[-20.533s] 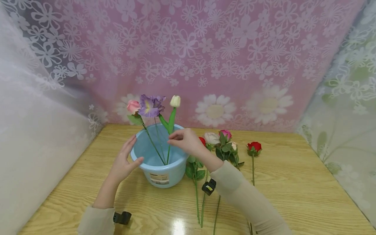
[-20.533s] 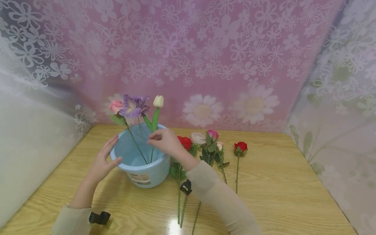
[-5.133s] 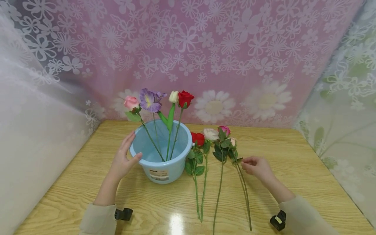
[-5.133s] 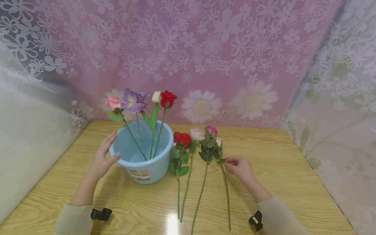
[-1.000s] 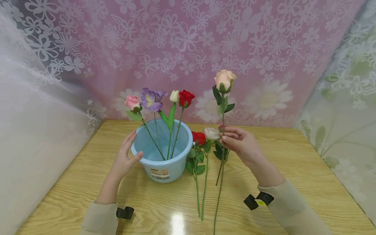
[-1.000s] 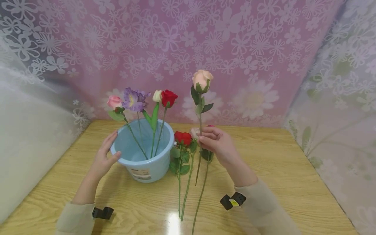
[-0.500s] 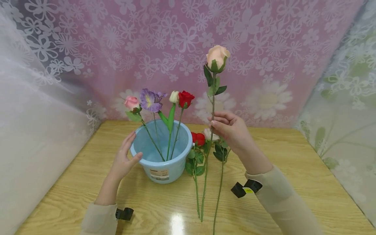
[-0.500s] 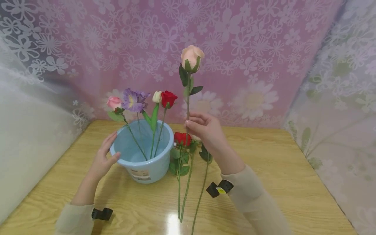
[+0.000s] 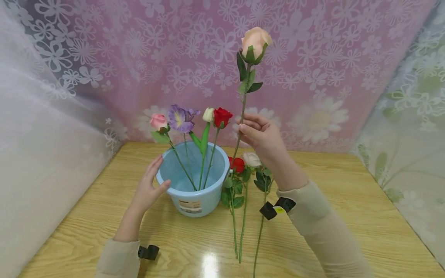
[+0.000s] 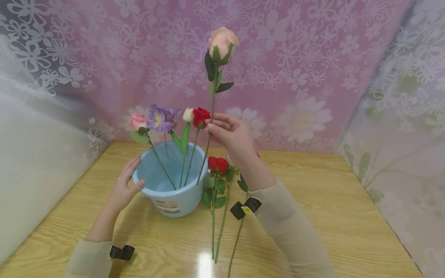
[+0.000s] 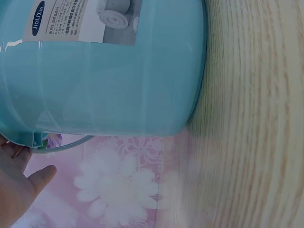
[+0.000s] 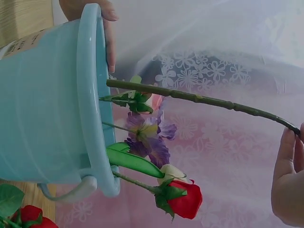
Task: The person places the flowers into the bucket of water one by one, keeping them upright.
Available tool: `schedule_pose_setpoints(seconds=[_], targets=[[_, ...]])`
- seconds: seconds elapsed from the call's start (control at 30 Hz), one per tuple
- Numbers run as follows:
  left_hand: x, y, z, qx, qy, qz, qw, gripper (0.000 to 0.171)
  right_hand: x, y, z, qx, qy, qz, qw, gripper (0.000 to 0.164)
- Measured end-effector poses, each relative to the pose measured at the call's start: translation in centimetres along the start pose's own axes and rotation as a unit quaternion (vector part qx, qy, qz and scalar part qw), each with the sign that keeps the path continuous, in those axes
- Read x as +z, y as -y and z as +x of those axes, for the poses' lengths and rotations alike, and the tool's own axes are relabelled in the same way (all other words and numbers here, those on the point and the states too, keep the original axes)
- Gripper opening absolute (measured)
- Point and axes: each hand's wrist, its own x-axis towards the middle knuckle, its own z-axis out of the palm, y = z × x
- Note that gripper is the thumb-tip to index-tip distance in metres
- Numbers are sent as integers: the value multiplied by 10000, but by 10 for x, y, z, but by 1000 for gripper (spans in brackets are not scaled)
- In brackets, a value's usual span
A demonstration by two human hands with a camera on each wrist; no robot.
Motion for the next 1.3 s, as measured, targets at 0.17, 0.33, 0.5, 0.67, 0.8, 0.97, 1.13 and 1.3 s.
schedule_pose_setpoints(seconds=[0.17,0.33,0.5,0.67,0.8,0.97,1.13,1.3], targets=[[0,-2,-1,-34,41,24,10000,70,8,-8,9,-24,-74,-14,10000,24],[0,-4,-2,-3,22,-16,10000,69,14,-20,16,21,-236,-89,9997,22],[0,-2,-3,-15,5,-20,10000,68,19,-36,19,177,-101,-255,9995,21],[-1,-2,-2,25,-3,-5,10000,69,18,-55,19,388,-1,-906,9951,26],[-1,-2,-2,56,-2,-70,10000,69,14,-70,19,474,190,-1458,9880,31],[0,-2,-2,70,-30,-43,10000,69,10,-82,18,503,424,-1943,9787,29],[-2,-17,-2,67,-30,-85,9999,67,10,-91,17,756,531,-2161,9720,27],[-6,-41,-2,55,-7,-163,9999,65,9,-96,16,893,623,-2393,9648,29]])
